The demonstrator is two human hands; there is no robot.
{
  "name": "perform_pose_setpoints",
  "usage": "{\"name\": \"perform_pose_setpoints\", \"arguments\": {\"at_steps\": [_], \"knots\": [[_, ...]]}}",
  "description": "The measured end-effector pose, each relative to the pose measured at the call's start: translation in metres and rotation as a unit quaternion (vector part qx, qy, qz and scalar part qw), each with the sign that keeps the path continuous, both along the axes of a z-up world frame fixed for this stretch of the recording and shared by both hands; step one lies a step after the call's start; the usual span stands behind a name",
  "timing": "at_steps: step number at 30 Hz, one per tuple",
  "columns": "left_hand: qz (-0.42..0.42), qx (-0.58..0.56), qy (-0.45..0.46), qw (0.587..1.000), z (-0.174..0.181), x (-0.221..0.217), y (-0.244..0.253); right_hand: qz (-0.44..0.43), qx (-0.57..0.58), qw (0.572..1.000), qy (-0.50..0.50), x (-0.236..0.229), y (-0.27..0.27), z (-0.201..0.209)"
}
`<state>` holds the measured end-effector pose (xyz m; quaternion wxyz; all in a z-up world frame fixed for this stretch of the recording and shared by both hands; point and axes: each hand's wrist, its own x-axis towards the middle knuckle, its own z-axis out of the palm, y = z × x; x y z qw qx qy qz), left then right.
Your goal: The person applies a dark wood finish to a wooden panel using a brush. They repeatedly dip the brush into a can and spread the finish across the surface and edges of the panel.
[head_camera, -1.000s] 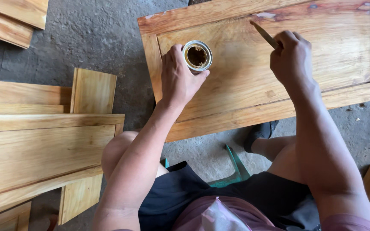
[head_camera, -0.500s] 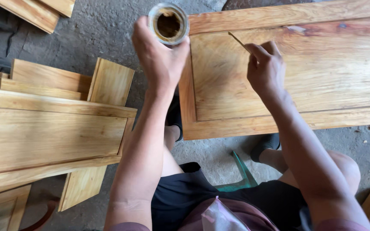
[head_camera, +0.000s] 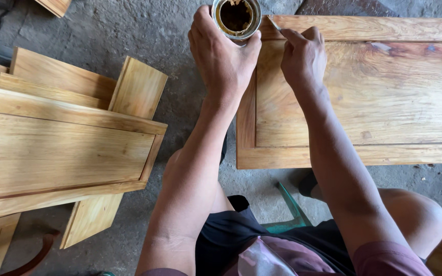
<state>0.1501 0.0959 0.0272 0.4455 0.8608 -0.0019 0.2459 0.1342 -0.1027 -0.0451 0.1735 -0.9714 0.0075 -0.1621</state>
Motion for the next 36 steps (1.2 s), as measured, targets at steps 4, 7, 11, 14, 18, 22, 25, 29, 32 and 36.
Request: {"name": "perform_pose_setpoints", "arguments": {"at_steps": [4, 7, 11, 14, 18, 22, 25, 29, 32, 36], "knots": [[-0.010, -0.006, -0.009, 1.000, -0.003, -0.003, 0.005, -0.019, -0.028, 0.999, 0.000, 0.003, -0.017, -0.002], [-0.009, -0.014, -0.002, 1.000, -0.002, -0.005, 0.010, -0.038, -0.081, 0.995, -0.031, 0.005, -0.018, 0.000], [-0.010, -0.013, -0.004, 1.000, -0.002, -0.006, 0.008, -0.039, -0.024, 0.999, 0.008, 0.006, -0.008, -0.004], [-0.014, -0.006, -0.007, 1.000, -0.003, -0.005, 0.006, -0.048, -0.010, 0.999, 0.020, 0.008, 0.004, -0.008], [-0.021, 0.004, -0.030, 0.999, -0.007, -0.004, 0.004, -0.070, 0.022, 0.997, 0.036, 0.010, 0.010, -0.008], [-0.024, 0.011, -0.014, 1.000, -0.010, -0.004, 0.002, -0.076, -0.026, 0.997, 0.014, 0.010, 0.009, -0.007], [-0.025, 0.014, -0.023, 0.999, -0.010, -0.003, 0.002, -0.055, 0.044, 0.997, 0.032, 0.011, 0.008, -0.010], [-0.016, 0.009, -0.018, 1.000, -0.010, -0.002, 0.003, -0.121, 0.053, 0.987, 0.093, 0.015, 0.007, -0.013], [-0.024, 0.006, -0.017, 1.000, -0.011, -0.003, 0.004, -0.119, 0.045, 0.989, 0.079, 0.013, 0.003, -0.015], [-0.019, 0.009, -0.009, 1.000, -0.009, -0.003, 0.003, -0.098, 0.065, 0.989, 0.084, 0.012, -0.001, -0.013]]}}
